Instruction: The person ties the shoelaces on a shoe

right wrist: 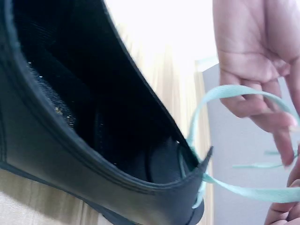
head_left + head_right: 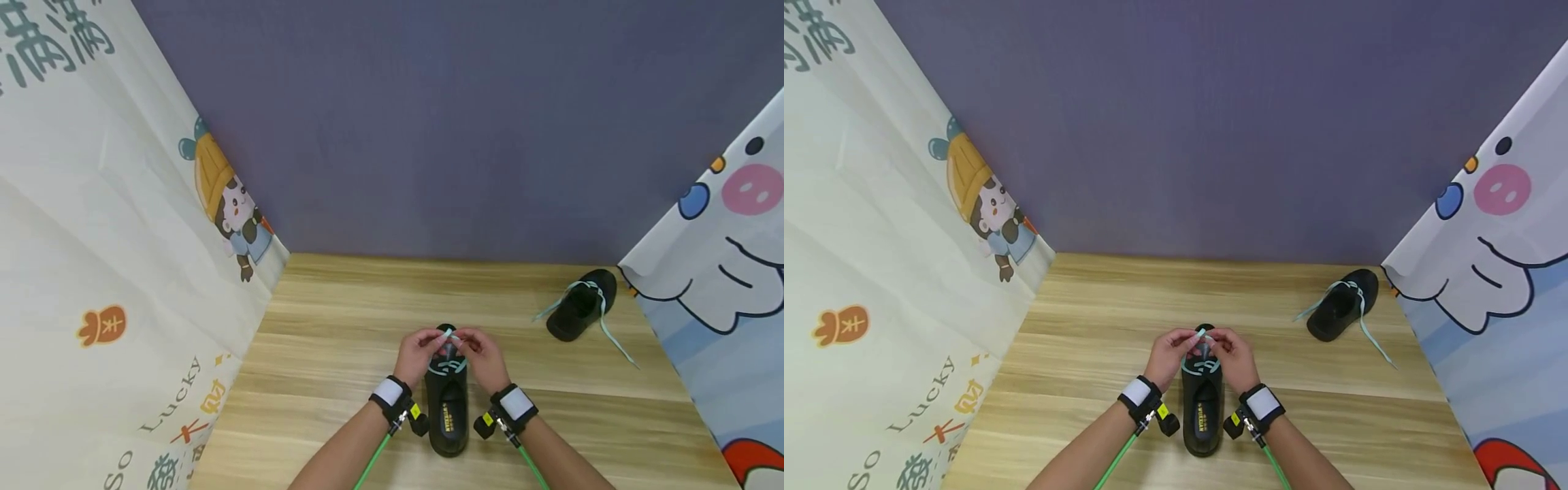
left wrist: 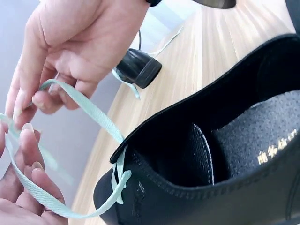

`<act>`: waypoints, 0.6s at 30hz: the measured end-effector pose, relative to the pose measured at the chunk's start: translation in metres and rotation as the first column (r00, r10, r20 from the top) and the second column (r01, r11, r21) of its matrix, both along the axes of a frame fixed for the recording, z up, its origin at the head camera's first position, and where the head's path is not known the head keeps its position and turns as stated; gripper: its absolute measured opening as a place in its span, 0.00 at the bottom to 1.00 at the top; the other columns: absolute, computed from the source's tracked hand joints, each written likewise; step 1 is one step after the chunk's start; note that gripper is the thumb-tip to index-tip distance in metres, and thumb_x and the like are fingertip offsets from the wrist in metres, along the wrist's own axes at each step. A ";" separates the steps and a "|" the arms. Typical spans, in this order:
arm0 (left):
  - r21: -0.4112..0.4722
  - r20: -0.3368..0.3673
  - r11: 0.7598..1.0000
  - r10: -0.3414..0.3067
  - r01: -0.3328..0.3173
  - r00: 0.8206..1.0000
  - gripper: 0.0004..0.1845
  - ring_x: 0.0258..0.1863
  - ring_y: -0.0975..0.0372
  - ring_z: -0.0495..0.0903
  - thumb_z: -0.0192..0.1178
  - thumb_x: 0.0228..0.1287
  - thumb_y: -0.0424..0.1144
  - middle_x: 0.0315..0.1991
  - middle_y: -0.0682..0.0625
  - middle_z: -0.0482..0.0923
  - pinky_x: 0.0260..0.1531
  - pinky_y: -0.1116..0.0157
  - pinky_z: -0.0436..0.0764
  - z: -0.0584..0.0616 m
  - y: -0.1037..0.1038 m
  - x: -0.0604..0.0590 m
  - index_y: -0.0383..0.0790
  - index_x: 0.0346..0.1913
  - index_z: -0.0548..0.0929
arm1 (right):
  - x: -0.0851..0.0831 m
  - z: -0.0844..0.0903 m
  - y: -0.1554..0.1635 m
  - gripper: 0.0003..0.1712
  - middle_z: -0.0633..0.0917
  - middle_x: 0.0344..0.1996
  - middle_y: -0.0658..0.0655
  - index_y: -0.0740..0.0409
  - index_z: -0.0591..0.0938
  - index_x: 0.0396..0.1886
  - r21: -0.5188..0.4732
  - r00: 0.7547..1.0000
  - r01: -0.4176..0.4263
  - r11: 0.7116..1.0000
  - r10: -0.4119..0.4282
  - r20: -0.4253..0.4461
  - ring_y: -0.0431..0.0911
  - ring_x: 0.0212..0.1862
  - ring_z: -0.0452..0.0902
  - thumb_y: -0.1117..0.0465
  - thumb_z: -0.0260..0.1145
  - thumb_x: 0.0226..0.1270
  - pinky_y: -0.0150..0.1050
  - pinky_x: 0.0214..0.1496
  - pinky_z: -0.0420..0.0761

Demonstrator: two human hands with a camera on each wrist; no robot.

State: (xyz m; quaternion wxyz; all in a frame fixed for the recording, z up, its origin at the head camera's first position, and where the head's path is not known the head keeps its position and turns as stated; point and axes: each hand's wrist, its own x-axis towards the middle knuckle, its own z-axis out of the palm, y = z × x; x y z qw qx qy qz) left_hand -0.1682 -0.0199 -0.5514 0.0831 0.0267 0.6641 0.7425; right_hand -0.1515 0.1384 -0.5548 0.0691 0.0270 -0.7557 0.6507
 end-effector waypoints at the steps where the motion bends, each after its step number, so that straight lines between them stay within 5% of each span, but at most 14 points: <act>1: 0.015 0.002 1.000 -0.002 0.002 1.000 0.09 0.33 0.58 0.85 0.63 0.69 0.32 0.37 0.45 0.86 0.44 0.47 0.83 -0.001 0.001 0.000 0.27 0.46 0.86 | 0.001 -0.001 -0.001 0.11 0.83 0.45 0.67 0.72 0.81 0.49 0.008 1.000 -0.001 1.000 0.001 0.013 0.42 0.38 0.81 0.71 0.64 0.70 0.35 0.41 0.83; 6: 0.059 0.018 0.998 -0.003 0.002 1.000 0.10 0.32 0.57 0.85 0.65 0.67 0.30 0.38 0.47 0.86 0.43 0.52 0.85 0.000 0.003 0.001 0.26 0.46 0.86 | 0.003 -0.004 -0.002 0.12 0.83 0.46 0.66 0.69 0.81 0.51 0.024 0.999 -0.004 1.000 0.002 0.046 0.40 0.39 0.81 0.69 0.64 0.71 0.36 0.43 0.83; 11: 0.070 0.020 0.997 0.039 -0.040 0.999 0.10 0.28 0.65 0.83 0.66 0.65 0.29 0.37 0.46 0.86 0.37 0.62 0.85 0.003 0.006 0.001 0.26 0.45 0.87 | 0.004 -0.002 -0.002 0.17 0.84 0.43 0.69 0.72 0.74 0.56 -0.005 0.998 -0.064 0.998 0.063 -0.020 0.41 0.39 0.82 0.75 0.62 0.69 0.35 0.41 0.83; 18: 0.047 0.018 0.990 0.129 -0.130 0.991 0.07 0.28 0.65 0.82 0.69 0.62 0.29 0.35 0.47 0.87 0.42 0.49 0.84 0.008 0.006 0.000 0.30 0.41 0.89 | 0.002 0.002 0.000 0.27 0.85 0.34 0.63 0.66 0.71 0.66 0.199 0.969 -0.107 0.974 0.147 -0.199 0.45 0.30 0.79 0.76 0.63 0.68 0.34 0.31 0.79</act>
